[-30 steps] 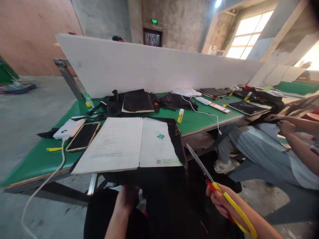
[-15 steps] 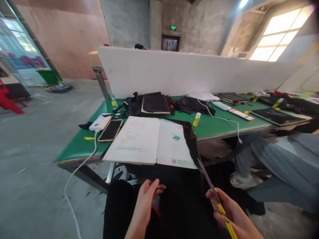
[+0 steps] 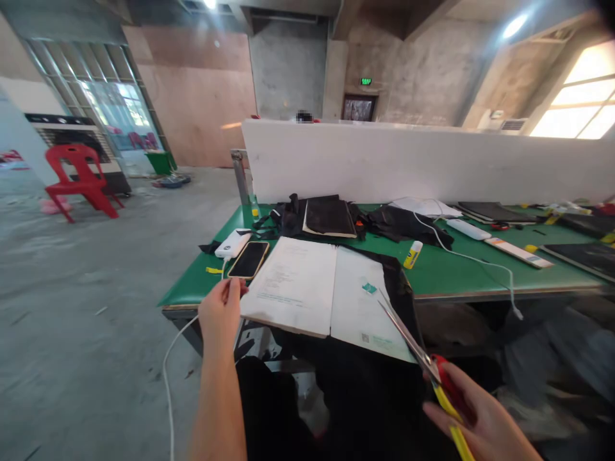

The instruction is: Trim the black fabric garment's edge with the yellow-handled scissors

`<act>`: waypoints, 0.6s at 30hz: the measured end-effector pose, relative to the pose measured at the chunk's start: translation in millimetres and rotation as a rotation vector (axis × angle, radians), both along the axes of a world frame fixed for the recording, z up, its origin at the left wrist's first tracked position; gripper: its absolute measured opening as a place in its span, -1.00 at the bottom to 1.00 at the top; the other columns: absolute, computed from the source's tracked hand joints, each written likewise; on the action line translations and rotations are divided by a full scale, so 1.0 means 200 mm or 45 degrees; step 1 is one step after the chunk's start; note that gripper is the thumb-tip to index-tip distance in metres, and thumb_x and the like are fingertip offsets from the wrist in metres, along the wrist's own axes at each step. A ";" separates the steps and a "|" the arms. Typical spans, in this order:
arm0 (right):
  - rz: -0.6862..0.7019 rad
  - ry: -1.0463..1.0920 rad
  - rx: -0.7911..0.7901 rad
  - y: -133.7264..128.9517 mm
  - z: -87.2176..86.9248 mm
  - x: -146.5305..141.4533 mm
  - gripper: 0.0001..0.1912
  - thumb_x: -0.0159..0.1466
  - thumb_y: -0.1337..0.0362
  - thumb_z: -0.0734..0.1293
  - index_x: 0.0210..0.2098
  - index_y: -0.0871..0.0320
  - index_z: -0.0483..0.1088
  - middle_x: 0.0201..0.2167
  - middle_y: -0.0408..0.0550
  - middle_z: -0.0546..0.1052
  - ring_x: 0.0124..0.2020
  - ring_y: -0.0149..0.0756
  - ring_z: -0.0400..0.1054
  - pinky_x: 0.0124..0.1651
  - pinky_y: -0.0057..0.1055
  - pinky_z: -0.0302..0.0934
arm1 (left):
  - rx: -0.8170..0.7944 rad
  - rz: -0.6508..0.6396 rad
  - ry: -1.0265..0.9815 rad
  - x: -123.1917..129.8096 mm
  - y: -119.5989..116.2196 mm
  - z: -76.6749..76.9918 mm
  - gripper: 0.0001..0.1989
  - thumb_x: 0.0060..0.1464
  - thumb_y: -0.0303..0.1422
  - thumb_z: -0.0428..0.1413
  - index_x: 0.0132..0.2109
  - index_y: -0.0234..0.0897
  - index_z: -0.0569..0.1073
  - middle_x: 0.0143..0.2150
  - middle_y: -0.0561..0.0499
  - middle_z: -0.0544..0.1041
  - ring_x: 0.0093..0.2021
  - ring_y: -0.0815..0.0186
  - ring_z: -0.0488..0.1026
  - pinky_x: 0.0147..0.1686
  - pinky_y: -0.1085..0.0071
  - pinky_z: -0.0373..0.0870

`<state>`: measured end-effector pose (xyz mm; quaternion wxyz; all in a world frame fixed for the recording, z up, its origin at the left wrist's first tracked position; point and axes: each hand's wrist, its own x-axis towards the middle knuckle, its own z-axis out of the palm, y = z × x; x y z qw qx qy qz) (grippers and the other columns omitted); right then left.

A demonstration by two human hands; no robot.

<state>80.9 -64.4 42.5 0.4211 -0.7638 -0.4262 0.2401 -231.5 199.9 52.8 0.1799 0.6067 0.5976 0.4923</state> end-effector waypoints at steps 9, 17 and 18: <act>-0.010 -1.202 -0.409 0.66 0.36 0.12 -0.47 0.05 -0.23 0.20 -0.32 0.10 0.37 -0.50 0.03 0.47 -0.42 -0.12 0.37 -0.42 -0.34 0.10 | -0.305 -0.071 0.833 -0.03 0.55 -0.12 -0.49 0.06 -0.19 -0.04 0.08 -0.46 0.28 0.04 -0.32 0.39 0.06 0.02 0.32 -0.02 0.23 0.25; 0.310 -1.202 -0.427 1.18 0.23 0.13 -0.65 0.04 0.02 0.31 -0.37 0.20 0.39 -0.36 0.04 0.50 -0.31 -0.14 0.40 -0.41 -0.41 0.09 | -0.413 -0.121 0.924 -0.04 0.59 -0.06 -0.32 -0.09 -0.03 0.04 0.13 -0.31 0.20 0.05 -0.32 0.38 0.04 -0.10 0.32 -0.12 0.08 0.27; 0.338 -1.190 -0.411 1.22 0.21 0.13 -0.67 0.04 0.04 0.32 -0.37 0.20 0.39 -0.37 0.03 0.50 -0.33 -0.17 0.40 -0.42 -0.43 0.08 | -0.420 -0.141 0.928 -0.05 0.59 -0.05 -0.34 -0.10 -0.04 0.05 0.11 -0.29 0.22 0.06 -0.30 0.38 0.06 -0.12 0.30 -0.11 0.07 0.27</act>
